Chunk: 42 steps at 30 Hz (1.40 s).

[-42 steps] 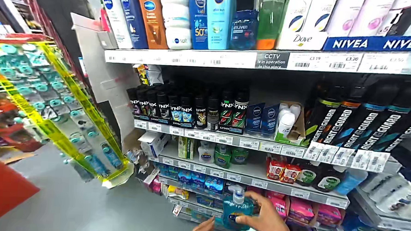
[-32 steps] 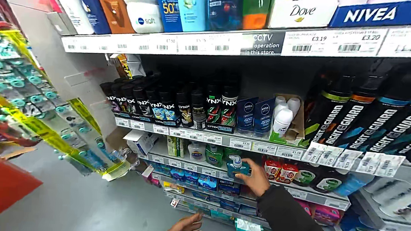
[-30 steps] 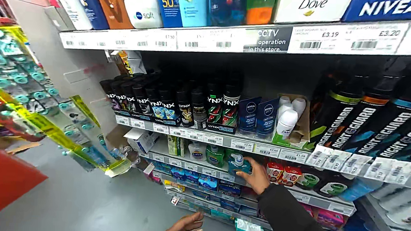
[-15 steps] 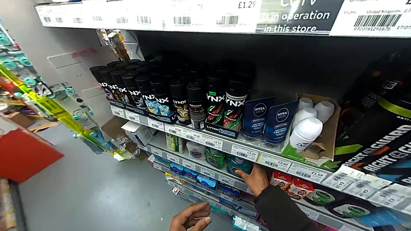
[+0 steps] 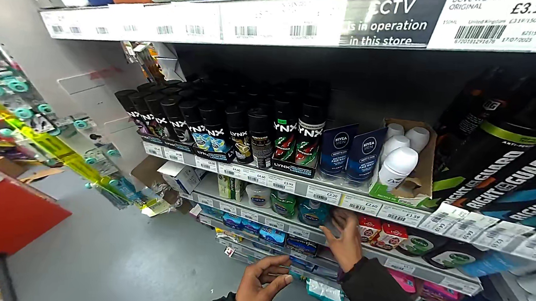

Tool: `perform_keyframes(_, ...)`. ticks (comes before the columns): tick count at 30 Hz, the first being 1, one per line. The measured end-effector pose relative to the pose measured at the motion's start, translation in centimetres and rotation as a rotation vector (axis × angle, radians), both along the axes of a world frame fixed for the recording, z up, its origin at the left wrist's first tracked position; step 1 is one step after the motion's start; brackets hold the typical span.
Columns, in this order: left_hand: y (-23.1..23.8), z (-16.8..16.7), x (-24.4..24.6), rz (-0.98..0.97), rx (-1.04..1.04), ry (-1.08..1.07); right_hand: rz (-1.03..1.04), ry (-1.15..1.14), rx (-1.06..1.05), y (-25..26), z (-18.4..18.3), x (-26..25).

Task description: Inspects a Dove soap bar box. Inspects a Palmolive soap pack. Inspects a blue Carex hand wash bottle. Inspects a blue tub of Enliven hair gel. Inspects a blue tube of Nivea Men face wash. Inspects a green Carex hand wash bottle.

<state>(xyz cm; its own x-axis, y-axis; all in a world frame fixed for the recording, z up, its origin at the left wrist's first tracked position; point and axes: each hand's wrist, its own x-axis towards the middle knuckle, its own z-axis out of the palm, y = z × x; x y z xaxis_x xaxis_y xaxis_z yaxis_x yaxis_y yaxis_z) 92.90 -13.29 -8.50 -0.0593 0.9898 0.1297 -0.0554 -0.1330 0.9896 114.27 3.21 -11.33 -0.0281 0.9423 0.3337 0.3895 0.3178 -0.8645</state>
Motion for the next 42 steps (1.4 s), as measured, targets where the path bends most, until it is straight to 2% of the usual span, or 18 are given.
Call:
perform_keyframes(7, -2.1, 0.7, -3.7, -0.13, 0.017, 0.074, 0.036, 0.004, 0.062, -9.3, 2.8, -0.2)
perform_keyframes(11, -4.6, 0.5, -5.1, -0.138, 0.046, 0.006, 0.089, 0.121, -0.06, -15.0, 4.9, -1.7)
perform_keyframes(16, -8.2, -0.4, -5.8, -0.182, -0.006, -0.067, 0.114, 0.217, -0.21, -22.1, 5.7, -3.3)
perform_keyframes(20, -10.0, -2.0, -6.3, -0.28, -0.031, -0.086, 0.038, 0.236, -0.315, -26.0, 5.8, -3.5)
perform_keyframes(25, -10.8, -1.7, -5.6, -0.386, 0.032, -0.086, -0.02, 0.276, -0.265, -28.5, 6.7, -3.0)
perform_keyframes(32, -11.3, -0.1, -3.5, -0.379, 0.106, -0.067, -0.018, 0.352, -0.213, -28.7, 6.9, -1.2)
perform_keyframes(42, -12.9, 0.5, 3.6, -0.424, 0.101, -0.047, 0.046, 0.418, -0.198, -31.2, 7.8, 5.1)
